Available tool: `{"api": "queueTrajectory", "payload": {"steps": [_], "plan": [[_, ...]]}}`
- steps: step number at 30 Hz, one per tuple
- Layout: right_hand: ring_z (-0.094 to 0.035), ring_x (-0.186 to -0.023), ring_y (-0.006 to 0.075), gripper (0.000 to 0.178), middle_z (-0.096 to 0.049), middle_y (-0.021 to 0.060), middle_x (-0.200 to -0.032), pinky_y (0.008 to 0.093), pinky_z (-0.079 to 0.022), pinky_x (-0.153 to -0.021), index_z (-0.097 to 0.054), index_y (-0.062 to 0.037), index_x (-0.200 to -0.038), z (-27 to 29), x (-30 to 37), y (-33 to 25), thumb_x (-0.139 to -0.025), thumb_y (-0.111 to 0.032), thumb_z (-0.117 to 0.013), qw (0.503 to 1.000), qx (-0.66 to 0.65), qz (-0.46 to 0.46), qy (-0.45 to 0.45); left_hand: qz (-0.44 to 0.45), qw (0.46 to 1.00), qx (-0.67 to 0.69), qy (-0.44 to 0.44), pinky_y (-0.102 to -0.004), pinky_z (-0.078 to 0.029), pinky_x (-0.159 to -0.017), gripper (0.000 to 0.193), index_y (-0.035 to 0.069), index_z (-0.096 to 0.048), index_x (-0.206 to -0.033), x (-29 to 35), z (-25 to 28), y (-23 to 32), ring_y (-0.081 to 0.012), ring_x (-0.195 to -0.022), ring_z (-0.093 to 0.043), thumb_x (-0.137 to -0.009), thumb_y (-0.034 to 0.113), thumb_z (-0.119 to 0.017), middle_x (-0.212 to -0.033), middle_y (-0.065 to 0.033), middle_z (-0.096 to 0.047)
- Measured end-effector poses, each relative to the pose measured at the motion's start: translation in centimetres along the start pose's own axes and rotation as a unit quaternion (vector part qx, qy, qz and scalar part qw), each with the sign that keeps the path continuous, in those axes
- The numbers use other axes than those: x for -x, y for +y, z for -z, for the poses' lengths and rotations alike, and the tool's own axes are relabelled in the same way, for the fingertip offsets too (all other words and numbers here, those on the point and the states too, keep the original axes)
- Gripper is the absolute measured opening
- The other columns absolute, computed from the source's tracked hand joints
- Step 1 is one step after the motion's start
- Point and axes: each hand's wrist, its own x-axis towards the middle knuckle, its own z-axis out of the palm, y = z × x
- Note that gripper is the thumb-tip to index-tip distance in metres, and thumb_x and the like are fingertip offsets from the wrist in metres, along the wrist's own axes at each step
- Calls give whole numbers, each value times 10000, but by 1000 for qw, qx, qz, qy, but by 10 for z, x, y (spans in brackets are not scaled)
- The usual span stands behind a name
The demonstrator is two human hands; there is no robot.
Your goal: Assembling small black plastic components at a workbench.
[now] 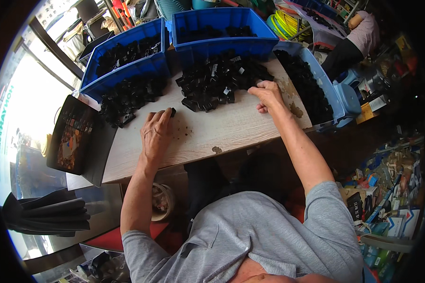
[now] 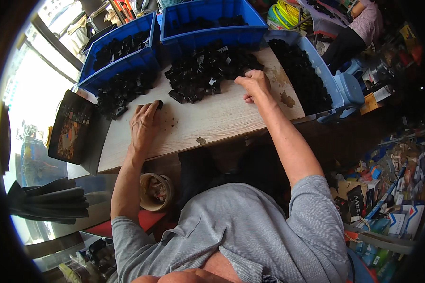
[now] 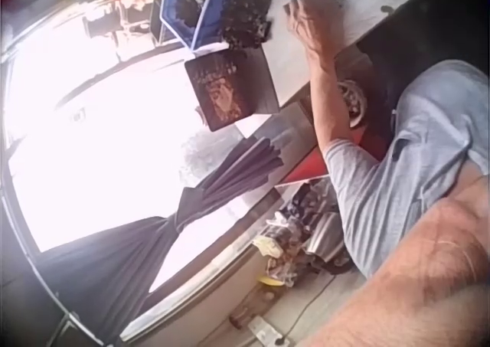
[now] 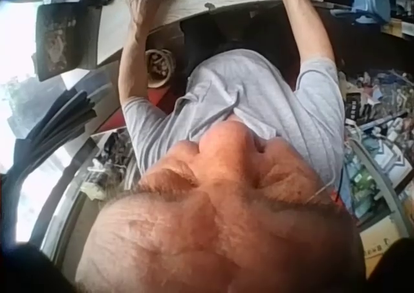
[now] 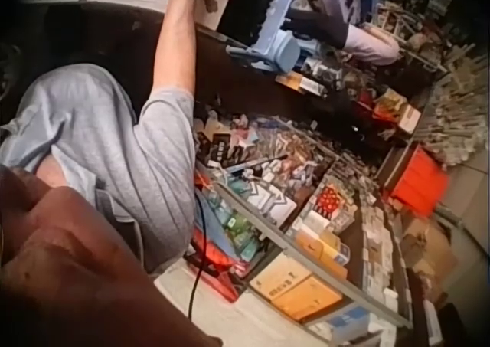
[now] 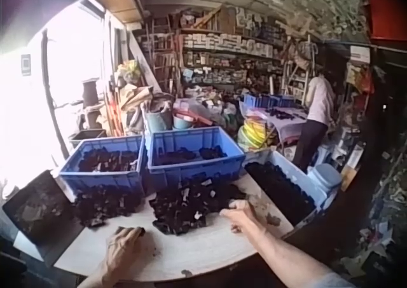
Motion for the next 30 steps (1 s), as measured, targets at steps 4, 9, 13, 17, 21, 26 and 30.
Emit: {"api": "queueTrajectory", "payload": {"steps": [4,9,13,17,21,26,30], "plan": [[-606,-506,173,381,-576,56,-666,324,-543,-469,-672,-50,-1182,5,6,3,-857,-236,-744,997,-68,-25,-4,0,999,15,31,-428,-556,-860,324,49,-702,-1169,7,-4,1,-348,-991,-684,-846,18,-707,-1066,-131,-748],[-633,-522,191,356,-552,42,-592,332,-563,-494,-670,-75,-1189,23,20,9,-871,-229,-720,993,-92,-56,-44,-11,998,53,34,-427,-554,-868,329,47,-704,-1164,15,-4,10,-349,-978,-682,-839,5,-712,-1051,-124,-749],[-649,-527,192,362,-551,36,-580,332,-575,-493,-658,-66,-1211,31,28,20,-882,-201,-723,989,-130,-52,-50,-14,990,127,54,-423,-558,-808,315,51,-694,-1146,19,-10,24,-341,-907,-681,-835,-4,-703,-985,-130,-740],[-642,-506,179,420,-560,32,-585,316,-561,-464,-633,-48,-1259,30,35,23,-868,-141,-755,989,-146,0,-18,40,978,200,45,-415,-556,-752,317,51,-694,-1149,24,-8,40,-337,-827,-680,-837,6,-723,-932,-134,-728],[-628,-493,163,471,-562,29,-583,305,-542,-444,-616,-36,-1289,28,32,18,-853,-119,-772,996,-84,7,-24,85,964,252,22,-399,-554,-692,323,55,-694,-1154,23,-8,54,-331,-774,-679,-839,-4,-725,-920,-142,-718],[-602,-503,144,438,-658,82,-774,297,-512,-425,-613,-25,-1273,26,35,17,-865,-96,-756,998,-36,-2,-59,93,946,308,39,-394,-568,-700,325,53,-692,-1158,20,-17,74,-330,-796,-697,-842,-18,-714,-968,-146,-722],[-573,-468,118,431,-557,12,-587,278,-496,-430,-632,-31,-1241,11,66,8,-844,-128,-771,994,-15,4,-112,53,950,301,57,-401,-578,-762,331,50,-695,-1160,13,-26,85,-350,-881,-700,-837,-23,-705,-1034,-141,-726]]}}
